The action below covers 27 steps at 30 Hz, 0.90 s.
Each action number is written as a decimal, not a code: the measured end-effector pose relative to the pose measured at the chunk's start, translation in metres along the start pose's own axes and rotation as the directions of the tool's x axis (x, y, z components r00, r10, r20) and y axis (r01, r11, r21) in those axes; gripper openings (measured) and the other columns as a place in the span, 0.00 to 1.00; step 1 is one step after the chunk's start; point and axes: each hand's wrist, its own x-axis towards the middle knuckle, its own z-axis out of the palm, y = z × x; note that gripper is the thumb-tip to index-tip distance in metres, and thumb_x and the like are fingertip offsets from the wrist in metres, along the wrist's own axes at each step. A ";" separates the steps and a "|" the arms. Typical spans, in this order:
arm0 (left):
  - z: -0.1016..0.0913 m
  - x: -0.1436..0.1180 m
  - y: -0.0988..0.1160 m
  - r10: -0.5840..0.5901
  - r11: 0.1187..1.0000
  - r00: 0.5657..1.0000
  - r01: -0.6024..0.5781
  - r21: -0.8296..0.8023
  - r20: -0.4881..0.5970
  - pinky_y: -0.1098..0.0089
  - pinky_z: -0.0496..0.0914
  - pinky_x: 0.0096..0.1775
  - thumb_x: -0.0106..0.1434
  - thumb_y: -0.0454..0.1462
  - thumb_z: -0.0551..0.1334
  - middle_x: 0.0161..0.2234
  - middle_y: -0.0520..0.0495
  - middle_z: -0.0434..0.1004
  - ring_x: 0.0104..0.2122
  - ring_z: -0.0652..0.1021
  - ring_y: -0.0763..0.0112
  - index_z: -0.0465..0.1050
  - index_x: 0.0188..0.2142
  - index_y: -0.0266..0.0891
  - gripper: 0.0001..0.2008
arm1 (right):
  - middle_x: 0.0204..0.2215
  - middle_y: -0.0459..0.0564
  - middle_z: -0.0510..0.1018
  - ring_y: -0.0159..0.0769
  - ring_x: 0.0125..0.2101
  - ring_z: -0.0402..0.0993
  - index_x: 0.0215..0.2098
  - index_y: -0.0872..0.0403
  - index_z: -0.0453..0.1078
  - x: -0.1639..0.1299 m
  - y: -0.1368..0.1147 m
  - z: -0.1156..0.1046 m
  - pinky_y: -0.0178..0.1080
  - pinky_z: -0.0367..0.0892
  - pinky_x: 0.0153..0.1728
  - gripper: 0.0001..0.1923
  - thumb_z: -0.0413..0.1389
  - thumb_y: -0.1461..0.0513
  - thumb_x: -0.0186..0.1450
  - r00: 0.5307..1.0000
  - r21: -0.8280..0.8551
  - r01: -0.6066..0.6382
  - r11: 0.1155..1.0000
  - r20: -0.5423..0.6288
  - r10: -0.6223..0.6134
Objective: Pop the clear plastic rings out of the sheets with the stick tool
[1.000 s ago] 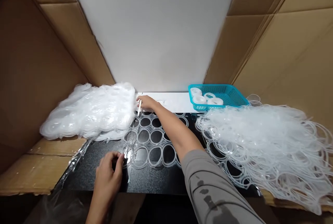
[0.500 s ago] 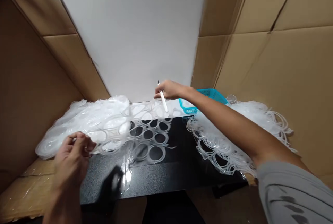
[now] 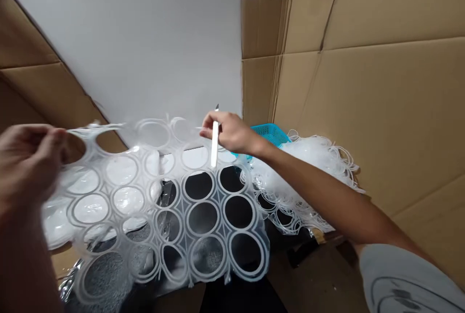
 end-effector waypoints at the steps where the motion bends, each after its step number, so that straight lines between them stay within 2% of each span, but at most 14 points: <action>1: 0.017 0.000 -0.005 -0.018 0.994 0.985 -0.001 0.112 0.172 0.65 0.72 0.39 0.66 0.43 0.57 0.21 0.64 0.66 0.23 0.68 0.92 0.72 0.39 0.24 0.19 | 0.32 0.47 0.78 0.34 0.31 0.72 0.38 0.54 0.74 0.008 0.015 0.014 0.38 0.65 0.33 0.11 0.64 0.54 0.69 0.999 0.002 -0.036 0.999 0.029 0.036; 3: 0.048 -0.008 -0.019 -0.070 0.969 0.914 -0.032 0.244 0.399 0.62 0.72 0.43 0.69 0.45 0.50 0.25 0.61 0.68 0.26 0.72 0.89 0.72 0.39 0.25 0.22 | 0.35 0.49 0.81 0.36 0.35 0.75 0.39 0.54 0.74 0.023 0.047 0.046 0.38 0.66 0.37 0.08 0.63 0.58 0.70 0.990 -0.055 -0.116 0.992 0.072 0.119; 4: 0.061 -0.014 -0.028 -0.072 0.963 0.895 -0.053 0.264 0.441 0.59 0.72 0.46 0.70 0.46 0.48 0.27 0.59 0.69 0.29 0.74 0.86 0.73 0.38 0.27 0.24 | 0.37 0.51 0.82 0.38 0.37 0.77 0.40 0.55 0.74 0.030 0.062 0.062 0.38 0.67 0.40 0.06 0.63 0.60 0.70 0.981 -0.119 -0.161 0.980 0.090 0.173; 6: 0.078 -0.030 -0.045 -0.060 0.956 0.855 -0.099 0.277 0.515 0.51 0.72 0.52 0.69 0.49 0.53 0.32 0.55 0.73 0.39 0.78 0.72 0.74 0.38 0.31 0.22 | 0.46 0.57 0.82 0.43 0.46 0.78 0.45 0.56 0.74 0.039 0.087 0.089 0.40 0.67 0.46 0.07 0.62 0.60 0.71 0.950 -0.264 -0.248 0.932 0.121 0.287; 9: 0.085 -0.071 -0.060 -0.036 0.945 0.821 -0.157 0.287 0.570 0.41 0.65 0.61 0.60 0.49 0.67 0.45 0.42 0.77 0.55 0.74 0.49 0.76 0.44 0.35 0.20 | 0.57 0.63 0.77 0.50 0.57 0.74 0.55 0.56 0.72 0.029 0.104 0.111 0.46 0.65 0.55 0.15 0.60 0.59 0.73 0.926 -0.361 -0.274 0.891 0.150 0.346; 11: 0.078 -0.115 -0.056 0.000 0.954 0.772 -0.191 0.232 0.636 0.42 0.64 0.62 0.63 0.47 0.65 0.51 0.35 0.76 0.57 0.73 0.46 0.76 0.47 0.35 0.19 | 0.53 0.60 0.80 0.47 0.53 0.76 0.60 0.56 0.69 0.004 0.101 0.113 0.45 0.66 0.54 0.17 0.55 0.58 0.76 0.924 -0.255 -0.244 0.936 0.232 0.304; 14: 0.060 -0.203 -0.029 0.123 0.987 0.562 -0.152 -0.045 0.818 0.51 0.71 0.59 0.71 0.48 0.59 0.54 0.41 0.77 0.55 0.76 0.56 0.77 0.51 0.44 0.16 | 0.37 0.51 0.84 0.40 0.40 0.80 0.61 0.52 0.70 -0.052 0.087 0.102 0.42 0.71 0.48 0.23 0.41 0.52 0.81 0.869 0.047 -0.249 0.967 0.452 0.202; 15: 0.055 -0.235 -0.017 0.152 0.987 0.511 -0.128 -0.099 0.846 0.53 0.72 0.58 0.73 0.46 0.58 0.54 0.43 0.77 0.55 0.77 0.59 0.77 0.50 0.46 0.14 | 0.36 0.50 0.84 0.39 0.40 0.80 0.57 0.50 0.75 -0.072 0.083 0.098 0.42 0.71 0.49 0.25 0.40 0.50 0.81 0.838 0.084 -0.259 0.962 0.515 0.180; 16: 0.052 -0.265 -0.004 0.169 0.985 0.481 -0.120 -0.126 0.860 0.55 0.73 0.58 0.74 0.44 0.57 0.54 0.44 0.76 0.54 0.77 0.61 0.77 0.50 0.47 0.12 | 0.39 0.51 0.84 0.40 0.43 0.80 0.51 0.50 0.78 -0.092 0.079 0.094 0.43 0.71 0.51 0.25 0.42 0.49 0.80 0.833 0.092 -0.260 0.961 0.525 0.175; 17: 0.051 -0.292 0.008 0.179 0.983 0.474 -0.123 -0.137 0.862 0.56 0.73 0.58 0.74 0.42 0.57 0.55 0.44 0.76 0.55 0.77 0.61 0.77 0.51 0.47 0.12 | 0.43 0.52 0.84 0.41 0.46 0.79 0.47 0.50 0.80 -0.110 0.077 0.090 0.44 0.70 0.53 0.24 0.44 0.49 0.79 0.840 0.102 -0.263 0.959 0.512 0.176; 19: 0.053 -0.336 0.027 0.198 0.978 0.512 -0.166 -0.130 0.836 0.55 0.75 0.56 0.74 0.39 0.58 0.55 0.42 0.76 0.55 0.77 0.59 0.75 0.55 0.45 0.13 | 0.46 0.52 0.84 0.43 0.49 0.78 0.43 0.51 0.81 -0.141 0.078 0.085 0.45 0.70 0.55 0.20 0.50 0.51 0.77 0.865 0.124 -0.282 0.951 0.461 0.197; 21: 0.059 -0.365 0.036 0.209 0.967 0.560 -0.243 -0.082 0.802 0.52 0.77 0.53 0.73 0.37 0.58 0.54 0.39 0.77 0.53 0.78 0.56 0.74 0.56 0.41 0.14 | 0.46 0.52 0.84 0.42 0.50 0.79 0.44 0.51 0.81 -0.163 0.083 0.081 0.45 0.70 0.56 0.14 0.54 0.55 0.76 0.890 0.156 -0.307 0.939 0.396 0.225; 23: 0.063 -0.381 0.038 0.238 0.943 0.583 -0.332 -0.039 0.777 0.50 0.76 0.53 0.72 0.35 0.58 0.54 0.38 0.77 0.53 0.77 0.53 0.73 0.56 0.39 0.15 | 0.46 0.51 0.84 0.41 0.49 0.80 0.45 0.51 0.81 -0.177 0.088 0.079 0.45 0.71 0.55 0.11 0.57 0.58 0.74 0.911 0.190 -0.333 0.923 0.318 0.263; 27: 0.062 -0.390 0.034 0.305 0.896 0.577 -0.444 -0.023 0.757 0.49 0.75 0.55 0.72 0.34 0.59 0.56 0.35 0.75 0.56 0.75 0.50 0.71 0.59 0.36 0.17 | 0.40 0.49 0.86 0.39 0.42 0.82 0.41 0.51 0.81 -0.189 0.095 0.076 0.43 0.74 0.50 0.06 0.63 0.59 0.69 0.922 0.263 -0.369 0.892 0.222 0.316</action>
